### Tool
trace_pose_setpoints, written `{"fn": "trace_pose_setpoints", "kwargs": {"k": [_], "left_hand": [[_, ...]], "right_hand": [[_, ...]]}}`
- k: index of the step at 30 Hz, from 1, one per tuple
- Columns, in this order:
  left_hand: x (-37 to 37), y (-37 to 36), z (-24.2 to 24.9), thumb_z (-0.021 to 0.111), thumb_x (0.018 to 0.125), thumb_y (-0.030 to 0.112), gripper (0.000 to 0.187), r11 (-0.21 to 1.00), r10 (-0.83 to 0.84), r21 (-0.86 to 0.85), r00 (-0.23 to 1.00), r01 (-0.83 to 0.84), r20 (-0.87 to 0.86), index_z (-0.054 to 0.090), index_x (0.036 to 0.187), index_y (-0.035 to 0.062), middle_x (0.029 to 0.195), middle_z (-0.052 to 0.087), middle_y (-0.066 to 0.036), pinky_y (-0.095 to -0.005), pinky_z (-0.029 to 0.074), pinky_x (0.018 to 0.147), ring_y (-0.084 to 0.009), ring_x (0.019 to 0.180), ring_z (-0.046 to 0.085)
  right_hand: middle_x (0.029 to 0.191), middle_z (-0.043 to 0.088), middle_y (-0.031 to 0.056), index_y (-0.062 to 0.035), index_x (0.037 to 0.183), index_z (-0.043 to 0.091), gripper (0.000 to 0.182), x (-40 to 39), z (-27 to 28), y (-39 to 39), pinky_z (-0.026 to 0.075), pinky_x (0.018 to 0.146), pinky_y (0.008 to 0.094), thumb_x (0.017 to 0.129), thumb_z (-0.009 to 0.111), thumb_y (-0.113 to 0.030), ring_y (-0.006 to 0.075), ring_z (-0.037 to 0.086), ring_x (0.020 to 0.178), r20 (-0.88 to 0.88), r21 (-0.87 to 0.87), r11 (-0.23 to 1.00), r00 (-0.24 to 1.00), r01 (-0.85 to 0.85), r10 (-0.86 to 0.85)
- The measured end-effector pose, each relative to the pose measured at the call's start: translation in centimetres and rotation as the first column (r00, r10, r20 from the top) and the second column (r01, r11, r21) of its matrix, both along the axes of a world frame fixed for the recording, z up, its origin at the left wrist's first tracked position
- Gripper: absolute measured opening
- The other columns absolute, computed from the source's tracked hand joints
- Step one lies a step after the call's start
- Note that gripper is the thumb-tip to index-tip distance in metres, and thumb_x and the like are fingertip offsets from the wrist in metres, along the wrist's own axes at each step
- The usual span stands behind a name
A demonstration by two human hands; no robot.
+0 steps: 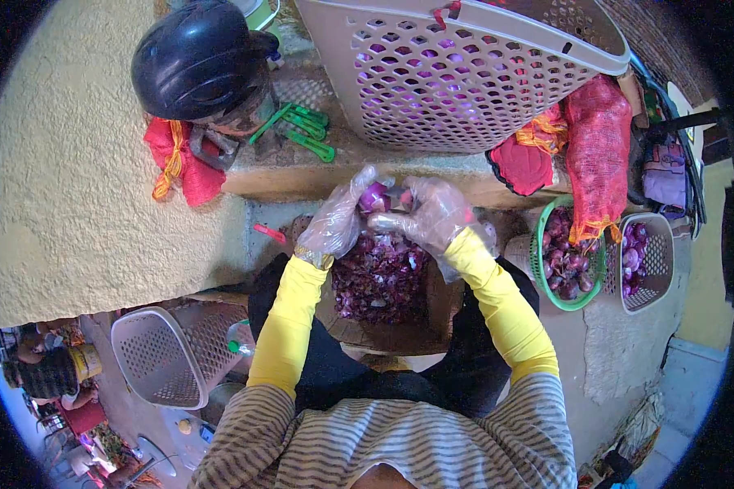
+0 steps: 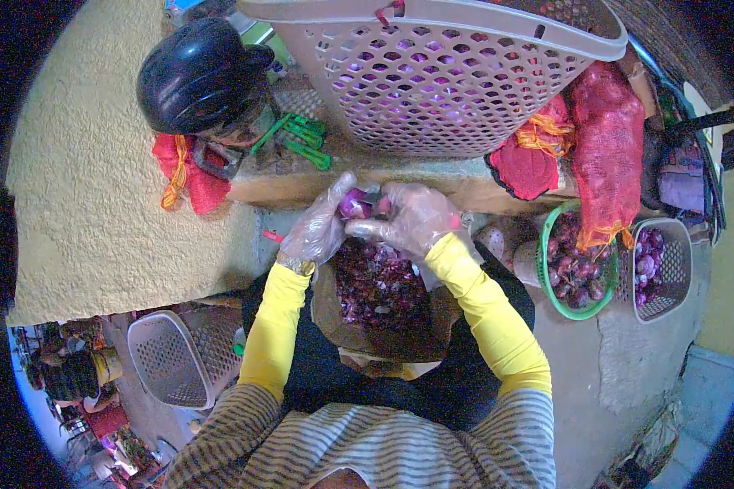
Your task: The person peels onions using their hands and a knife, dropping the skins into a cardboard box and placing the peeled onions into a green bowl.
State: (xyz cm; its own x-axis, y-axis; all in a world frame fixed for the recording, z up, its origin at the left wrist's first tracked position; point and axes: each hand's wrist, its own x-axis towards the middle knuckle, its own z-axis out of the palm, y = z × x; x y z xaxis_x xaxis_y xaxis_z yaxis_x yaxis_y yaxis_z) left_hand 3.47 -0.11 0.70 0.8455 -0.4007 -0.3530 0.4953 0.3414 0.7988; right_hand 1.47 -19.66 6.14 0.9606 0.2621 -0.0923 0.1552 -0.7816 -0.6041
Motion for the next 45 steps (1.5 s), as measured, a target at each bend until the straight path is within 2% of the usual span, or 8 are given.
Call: {"fn": "trace_pose_setpoints", "kwargs": {"k": [8,10,22,25,28,31,37,45], "left_hand": [[-0.4,-0.5,1.4,0.057,0.101,0.047,0.048,0.997,-0.011,-0.075,0.997,0.006,-0.071,0.067,0.109,0.0014,0.091,0.065,-0.004,-0.0303,0.053,0.075,-0.0121,0.079,0.06],[-0.5,-0.6,1.5,0.057,0.101,0.048,0.049,0.997,-0.01,-0.077,0.999,0.006,-0.052,0.067,0.112,0.0006,0.092,0.066,-0.004,-0.0306,0.054,0.074,-0.0122,0.08,0.061],[0.0,0.1,0.3,0.061,0.1,0.044,0.047,0.993,-0.056,-0.104,0.997,0.05,-0.06,0.063,0.119,0.0008,0.106,0.067,-0.009,-0.0352,0.053,0.091,-0.0178,0.096,0.064],[-0.1,-0.2,0.2,0.057,0.099,0.052,0.059,1.0,-0.012,-0.01,0.999,0.011,-0.047,0.066,0.116,-0.003,0.099,0.068,-0.008,-0.0311,0.055,0.079,-0.0133,0.086,0.064],[0.1,0.2,0.1,0.062,0.098,0.047,0.056,0.999,-0.008,-0.049,0.992,0.002,-0.123,0.054,0.129,0.0013,0.119,0.063,-0.015,-0.0385,0.053,0.095,-0.0224,0.104,0.064],[0.2,0.2,-0.1,0.063,0.097,0.049,0.06,0.996,0.014,-0.085,0.995,-0.022,-0.095,0.051,0.132,0.0025,0.122,0.061,-0.015,-0.0406,0.054,0.095,-0.0237,0.107,0.063],[0.2,0.4,0.2,0.064,0.096,0.05,0.059,0.995,0.047,-0.076,0.988,-0.059,-0.15,0.051,0.132,0.0047,0.119,0.062,-0.015,-0.0439,0.057,0.092,-0.025,0.104,0.065],[-0.2,0.2,2.1,0.053,0.098,0.059,0.065,1.0,-0.015,0.018,0.998,0.016,-0.067,0.054,0.134,0.0046,0.113,0.066,-0.012,-0.044,0.056,0.094,-0.0249,0.103,0.066]], "right_hand": [[0.068,0.064,0.0178,-0.004,0.076,0.063,0.064,0.1,-1.0,0.2,0.05,0.062,0.0427,0.068,0.083,-0.064,0.0341,0.063,0.062,0.098,0.108,0.994,0.995,0.007,-0.018],[0.082,0.071,0.0192,-0.0055,0.089,0.071,0.071,0.3,-0.9,0.1,0.054,0.074,0.0466,0.071,0.072,-0.074,0.0376,0.069,0.078,-0.03,-0.006,1.0,1.0,-0.008,0.008],[0.077,0.069,0.0199,-0.0073,0.078,0.073,0.06,0.2,-1.3,0.5,0.053,0.072,0.0487,0.084,0.064,-0.066,0.0393,0.068,0.075,-0.124,0.055,0.998,0.991,-0.036,0.042],[0.075,0.069,0.0197,-0.008,0.079,0.073,0.061,0.2,-1.7,0.2,0.053,0.072,0.0491,0.086,0.06,-0.067,0.0395,0.068,0.074,-0.06,-0.001,0.997,0.995,-0.08,0.08],[0.077,0.069,0.0189,-0.0086,0.08,0.074,0.065,0.2,-1.1,0.3,0.053,0.073,0.0494,0.086,0.057,-0.071,0.0393,0.068,0.075,-0.075,-0.053,0.99,0.989,-0.132,0.128],[0.082,0.07,0.0173,-0.0103,0.08,0.074,0.067,-0.2,-0.9,0.4,0.054,0.073,0.0489,0.085,0.055,-0.074,0.0383,0.069,0.077,-0.021,-0.096,0.974,0.979,-0.205,0.204],[0.086,0.071,0.0157,-0.0129,0.079,0.074,0.068,-0.7,0.2,0.8,0.055,0.074,0.0483,0.085,0.053,-0.077,0.0359,0.07,0.079,-0.087,-0.239,0.882,0.914,-0.406,0.397],[0.073,0.069,0.0131,-0.0115,0.076,0.072,0.071,-0.5,-0.9,0.5,0.054,0.067,0.0478,0.077,0.059,-0.081,0.0348,0.069,0.07,0.041,-0.223,0.909,0.928,-0.352,0.369]]}}
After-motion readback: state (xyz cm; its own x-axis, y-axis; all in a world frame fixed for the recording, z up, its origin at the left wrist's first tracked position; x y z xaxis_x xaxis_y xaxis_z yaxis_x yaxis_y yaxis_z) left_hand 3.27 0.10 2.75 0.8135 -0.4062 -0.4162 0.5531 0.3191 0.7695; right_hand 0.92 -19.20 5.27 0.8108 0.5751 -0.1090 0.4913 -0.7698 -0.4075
